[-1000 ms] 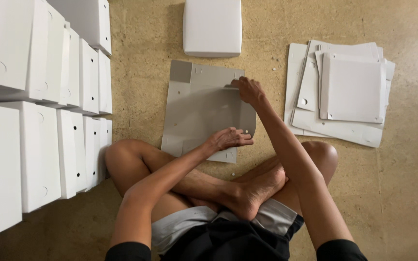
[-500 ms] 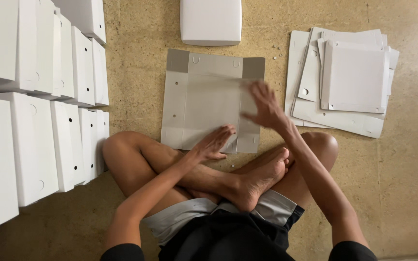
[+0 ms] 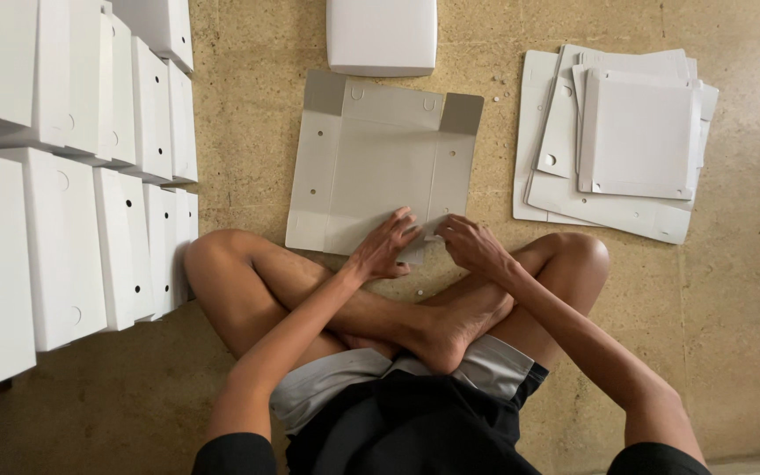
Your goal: The person sits on the floor and assembles a white cardboard box by folding the flaps and securing them with tape. They then place a white lid on top of the assembled box.
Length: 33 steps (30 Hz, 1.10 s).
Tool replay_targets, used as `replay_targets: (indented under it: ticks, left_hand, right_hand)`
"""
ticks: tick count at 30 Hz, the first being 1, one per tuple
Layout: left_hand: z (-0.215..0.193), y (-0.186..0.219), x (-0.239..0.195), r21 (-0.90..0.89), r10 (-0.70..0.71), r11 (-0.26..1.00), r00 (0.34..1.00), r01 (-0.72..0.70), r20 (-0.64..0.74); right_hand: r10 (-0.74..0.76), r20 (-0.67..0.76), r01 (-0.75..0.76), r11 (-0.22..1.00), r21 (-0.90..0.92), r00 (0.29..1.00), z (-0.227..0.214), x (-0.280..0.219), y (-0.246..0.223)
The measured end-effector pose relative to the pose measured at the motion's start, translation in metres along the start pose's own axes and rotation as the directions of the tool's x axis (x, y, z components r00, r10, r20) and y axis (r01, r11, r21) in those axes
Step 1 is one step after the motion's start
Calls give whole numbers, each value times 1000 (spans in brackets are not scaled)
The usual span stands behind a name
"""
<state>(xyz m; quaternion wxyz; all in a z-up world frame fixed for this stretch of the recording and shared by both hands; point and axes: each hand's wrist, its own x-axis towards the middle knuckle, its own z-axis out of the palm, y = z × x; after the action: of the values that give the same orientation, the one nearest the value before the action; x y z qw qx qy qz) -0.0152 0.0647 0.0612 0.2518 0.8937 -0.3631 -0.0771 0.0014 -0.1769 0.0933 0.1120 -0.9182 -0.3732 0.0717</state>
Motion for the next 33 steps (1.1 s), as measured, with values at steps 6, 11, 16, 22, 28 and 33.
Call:
replay_targets:
  ticks: [6, 11, 16, 22, 28, 33]
  left_hand:
    - [-3, 0, -3, 29, 14, 1000, 999, -13, -37]
    - [-13, 8, -6, 106, -22, 994, 1000, 24, -19]
    - [-18, 10, -7, 107, -30, 994, 999, 33, -32]
    - [-21, 19, -15, 49, -70, 996, 997, 70, -11]
    - [-17, 39, -41, 50, -487, 867, 865, 495, -122]
    - [-47, 71, -48, -742, -707, 270, 649, 614, 280]
  right_hand:
    - [229, 85, -239, 961, 137, 970, -27, 11, -3]
    - [409, 107, -421, 855, 302, 906, -36, 18, -2]
    - [532, 101, -524, 753, 398, 841, -17, 22, 12]
    - [301, -53, -280, 928, 248, 952, -4, 54, -20]
    - [-6, -229, -14, 996, -87, 973, 3, 78, -38]
    - [-96, -176, 66, 983, -169, 980, 3, 86, -45]
